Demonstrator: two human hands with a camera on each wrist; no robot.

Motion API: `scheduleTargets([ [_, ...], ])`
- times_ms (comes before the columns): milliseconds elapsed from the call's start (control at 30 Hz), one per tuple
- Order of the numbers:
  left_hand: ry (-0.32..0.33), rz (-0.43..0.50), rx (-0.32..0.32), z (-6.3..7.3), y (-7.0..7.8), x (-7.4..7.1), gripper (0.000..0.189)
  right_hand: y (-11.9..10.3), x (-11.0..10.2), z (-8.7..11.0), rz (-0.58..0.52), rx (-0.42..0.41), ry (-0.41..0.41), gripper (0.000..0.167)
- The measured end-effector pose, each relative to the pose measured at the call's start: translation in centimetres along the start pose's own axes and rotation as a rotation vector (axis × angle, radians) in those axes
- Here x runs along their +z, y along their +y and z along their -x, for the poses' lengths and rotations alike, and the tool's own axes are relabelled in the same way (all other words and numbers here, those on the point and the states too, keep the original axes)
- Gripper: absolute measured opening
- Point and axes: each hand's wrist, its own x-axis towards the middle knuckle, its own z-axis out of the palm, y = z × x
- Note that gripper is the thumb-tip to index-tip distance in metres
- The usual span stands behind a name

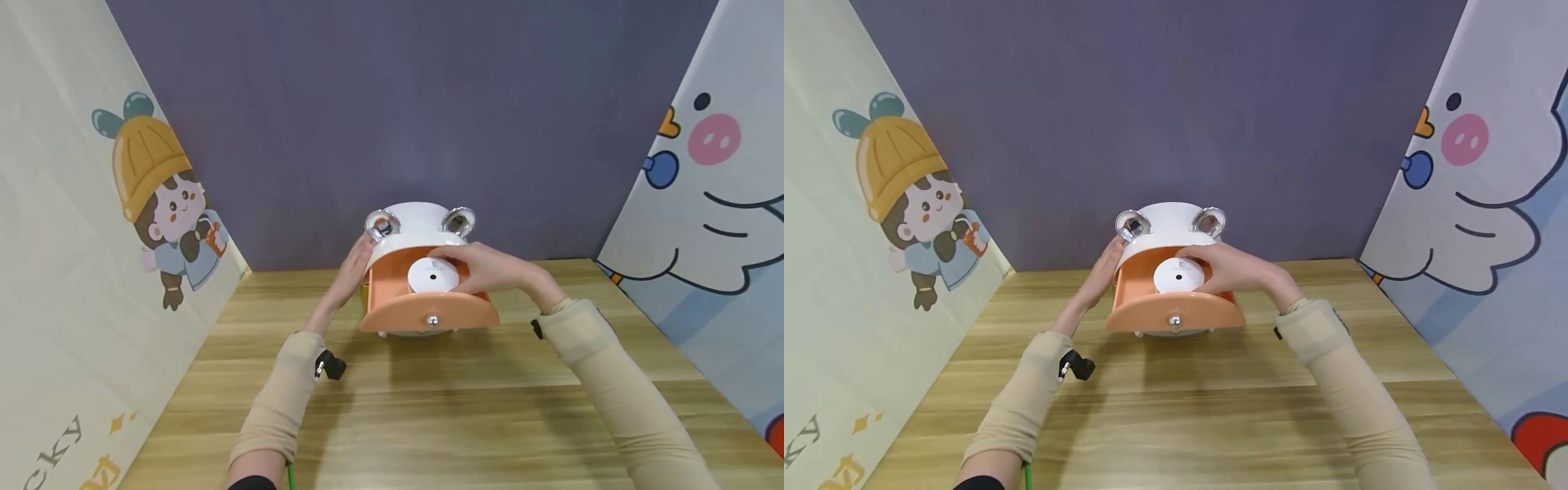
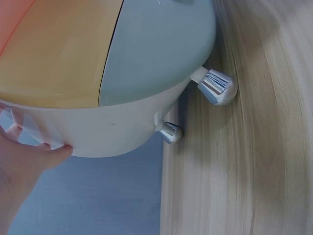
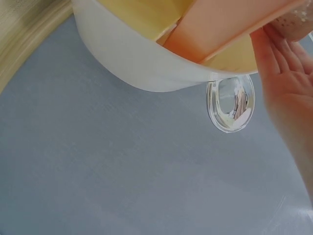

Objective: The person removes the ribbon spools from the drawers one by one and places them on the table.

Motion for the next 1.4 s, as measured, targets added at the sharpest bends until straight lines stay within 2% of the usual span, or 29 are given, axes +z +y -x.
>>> scheduleTargets([
  [200,-0.026,0.004,-0.032,0.5,0.4,0.0,0.055,0.1,-0.1,0.4,-0.001,0.013,0.019,0.072],
  [400,0.001,-0.012,0.014,0.1,0.0,0.0,0.054,0.0,-0.9,1.0,0.008,0.02,0.051,0.073],
  [633,-0.002,-0.027,0.001,-0.1,0.0,-0.1,0.054,0.3,-1.4,1.5,-0.019,0.034,0.052,0.067],
  [733,-0.022,-0.024,-0.012,0.0,0.5,-0.2,0.052,0.5,-1.5,1.8,-0.038,0.037,0.046,0.066],
  [967,-0.049,-0.023,-0.01,1.2,3.7,-0.3,0.052,0.7,-1.8,2.7,-0.074,0.062,0.043,0.07],
  [1167,-0.054,-0.024,-0.002,1.1,3.8,-0.3,0.052,1.6,-2.0,3.6,-0.078,0.084,0.057,0.075],
  [1400,-0.056,-0.015,-0.028,1.0,3.5,-0.4,0.053,2.6,-2.2,4.9,-0.093,0.092,0.087,0.076],
])
